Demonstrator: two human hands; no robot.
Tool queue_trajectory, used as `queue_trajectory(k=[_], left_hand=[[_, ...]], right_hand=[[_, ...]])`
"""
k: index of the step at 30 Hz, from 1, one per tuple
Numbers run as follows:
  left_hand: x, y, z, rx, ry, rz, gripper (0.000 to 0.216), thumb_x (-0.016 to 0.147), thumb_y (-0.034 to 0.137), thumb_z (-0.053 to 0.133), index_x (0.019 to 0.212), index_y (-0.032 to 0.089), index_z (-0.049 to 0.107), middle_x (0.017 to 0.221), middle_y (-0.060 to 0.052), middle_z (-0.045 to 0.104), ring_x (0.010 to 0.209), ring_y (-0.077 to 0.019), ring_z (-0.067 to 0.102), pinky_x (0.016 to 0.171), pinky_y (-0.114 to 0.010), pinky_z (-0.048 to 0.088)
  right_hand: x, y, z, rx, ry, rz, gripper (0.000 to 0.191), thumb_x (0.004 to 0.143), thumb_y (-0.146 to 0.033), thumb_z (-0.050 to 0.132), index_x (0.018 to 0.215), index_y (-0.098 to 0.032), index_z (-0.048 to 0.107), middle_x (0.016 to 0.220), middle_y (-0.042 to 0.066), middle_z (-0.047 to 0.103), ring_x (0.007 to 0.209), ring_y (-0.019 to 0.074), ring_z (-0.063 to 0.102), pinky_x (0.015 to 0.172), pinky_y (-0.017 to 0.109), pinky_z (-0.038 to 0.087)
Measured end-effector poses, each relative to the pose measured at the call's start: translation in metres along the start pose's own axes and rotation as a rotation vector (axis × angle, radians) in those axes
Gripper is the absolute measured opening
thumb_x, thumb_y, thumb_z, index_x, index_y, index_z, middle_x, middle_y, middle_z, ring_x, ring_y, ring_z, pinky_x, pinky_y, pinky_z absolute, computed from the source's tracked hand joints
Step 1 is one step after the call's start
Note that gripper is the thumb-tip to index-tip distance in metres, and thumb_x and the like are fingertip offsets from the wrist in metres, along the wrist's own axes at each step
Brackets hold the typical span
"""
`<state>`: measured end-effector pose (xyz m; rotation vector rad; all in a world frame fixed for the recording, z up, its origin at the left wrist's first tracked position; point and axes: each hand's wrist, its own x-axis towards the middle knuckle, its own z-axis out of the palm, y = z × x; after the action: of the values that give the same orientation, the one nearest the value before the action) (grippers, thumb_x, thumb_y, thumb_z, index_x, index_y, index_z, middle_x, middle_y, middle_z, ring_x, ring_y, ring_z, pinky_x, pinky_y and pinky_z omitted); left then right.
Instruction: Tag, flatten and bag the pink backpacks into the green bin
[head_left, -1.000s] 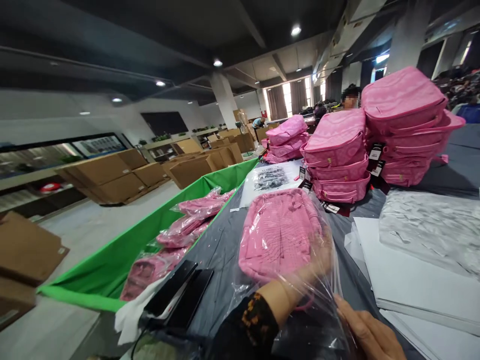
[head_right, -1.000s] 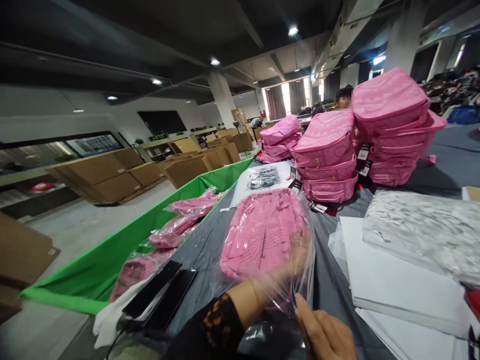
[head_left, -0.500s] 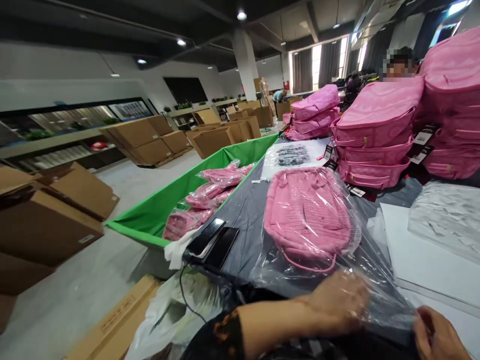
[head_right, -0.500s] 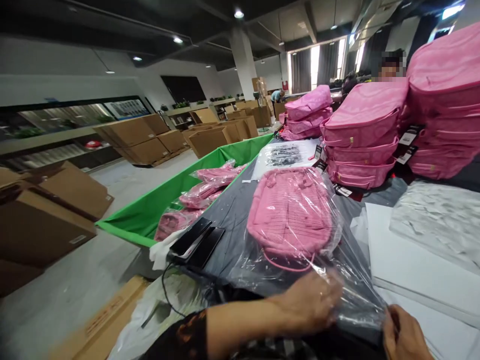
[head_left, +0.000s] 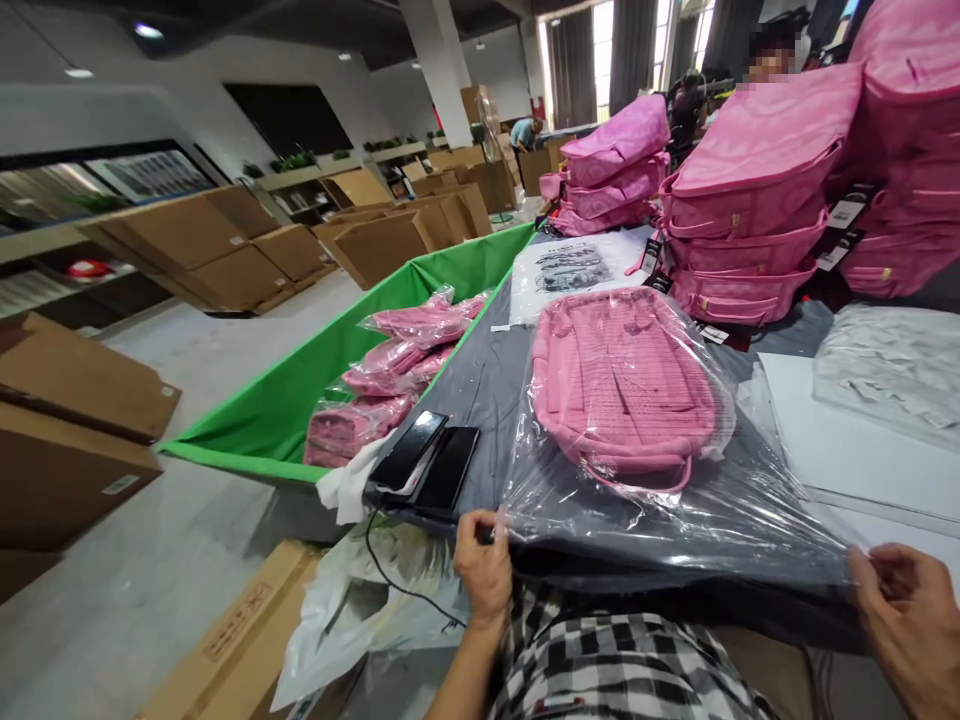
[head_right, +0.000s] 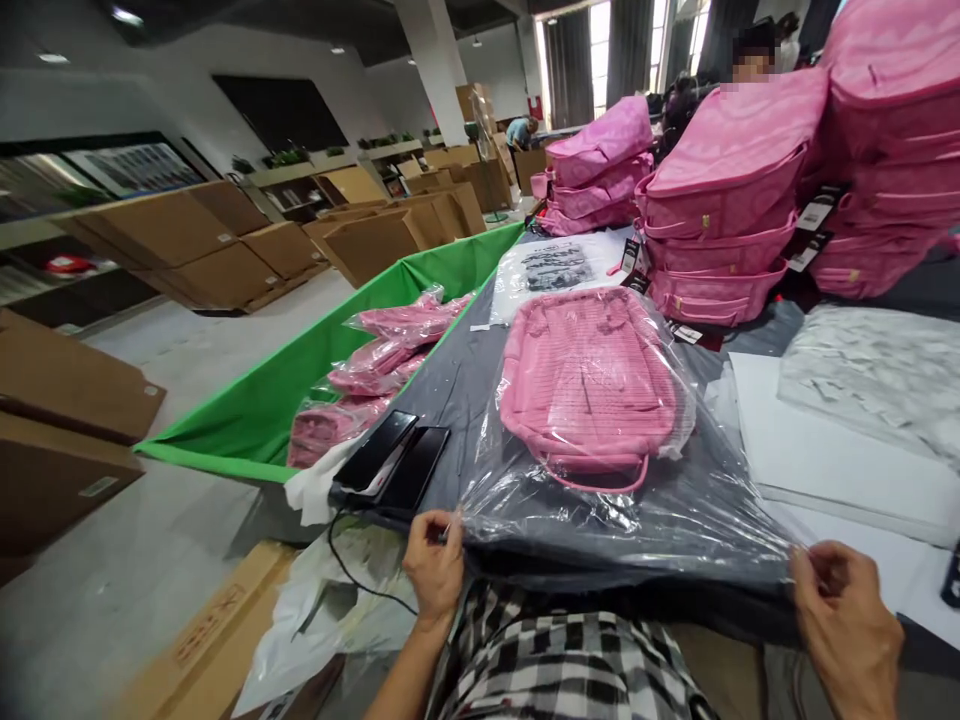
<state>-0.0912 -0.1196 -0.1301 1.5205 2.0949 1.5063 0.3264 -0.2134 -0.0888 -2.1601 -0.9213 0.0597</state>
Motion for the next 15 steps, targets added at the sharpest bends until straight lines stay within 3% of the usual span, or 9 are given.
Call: queue_trajectory(k=[4,7,9,12,15], left_hand=[[-0.025,-0.021,-0.022,-0.083,-0.106,-0.038,0.034,0.087,0.049,0.058,0.066,0.023,0.051,0.063,0.004,0.053,0.060,-0.0147,0.052,0.064,-0.026,0.045],[-0.036,-0.025,-0.033,-0.184,-0.022,-0.225,0.047,0.082,0.057,0.067,0.062,0.024,0.039,0.056,0.006,0.050,0.055,-0.0134,0.051,0.059,-0.025,0.044],[-0.041,-0.028,-0.039,-0.227,-0.040,-0.318,0.055,0.078,0.062,0.070,0.063,0.025,0.032,0.053,0.006,0.051,0.053,-0.0143,0.054,0.060,-0.026,0.046],[-0.050,-0.044,-0.055,-0.136,-0.243,-0.356,0.054,0.074,0.065,0.069,0.060,0.025,0.036,0.052,0.005,0.056,0.051,-0.0156,0.056,0.058,-0.028,0.047],[-0.047,-0.066,-0.077,-0.104,-0.414,-0.365,0.045,0.068,0.063,0.072,0.062,0.024,0.049,0.060,0.002,0.062,0.059,-0.0192,0.064,0.061,-0.030,0.052]], right_hand=[[-0.007,0.013,-0.004,0.031,-0.141,-0.069,0.041,0.072,-0.066,0.051,0.085,-0.027,0.052,0.066,0.003,0.063,0.050,0.0246,0.060,0.053,0.040,0.049],[-0.012,0.016,-0.005,0.049,-0.181,-0.098,0.039,0.077,-0.063,0.053,0.088,-0.026,0.053,0.066,0.001,0.064,0.052,0.0220,0.063,0.052,0.034,0.049],[-0.014,0.016,-0.008,0.036,-0.152,-0.106,0.040,0.080,-0.064,0.052,0.089,-0.025,0.052,0.065,0.000,0.063,0.051,0.0204,0.062,0.051,0.032,0.049],[-0.017,0.021,-0.017,-0.004,-0.198,-0.124,0.043,0.082,-0.068,0.052,0.086,-0.025,0.052,0.062,0.000,0.062,0.048,0.0196,0.060,0.050,0.031,0.049],[-0.014,0.039,-0.034,0.051,-0.354,-0.160,0.048,0.079,-0.071,0.057,0.089,-0.024,0.058,0.074,0.006,0.071,0.062,0.0238,0.070,0.056,0.032,0.057]])
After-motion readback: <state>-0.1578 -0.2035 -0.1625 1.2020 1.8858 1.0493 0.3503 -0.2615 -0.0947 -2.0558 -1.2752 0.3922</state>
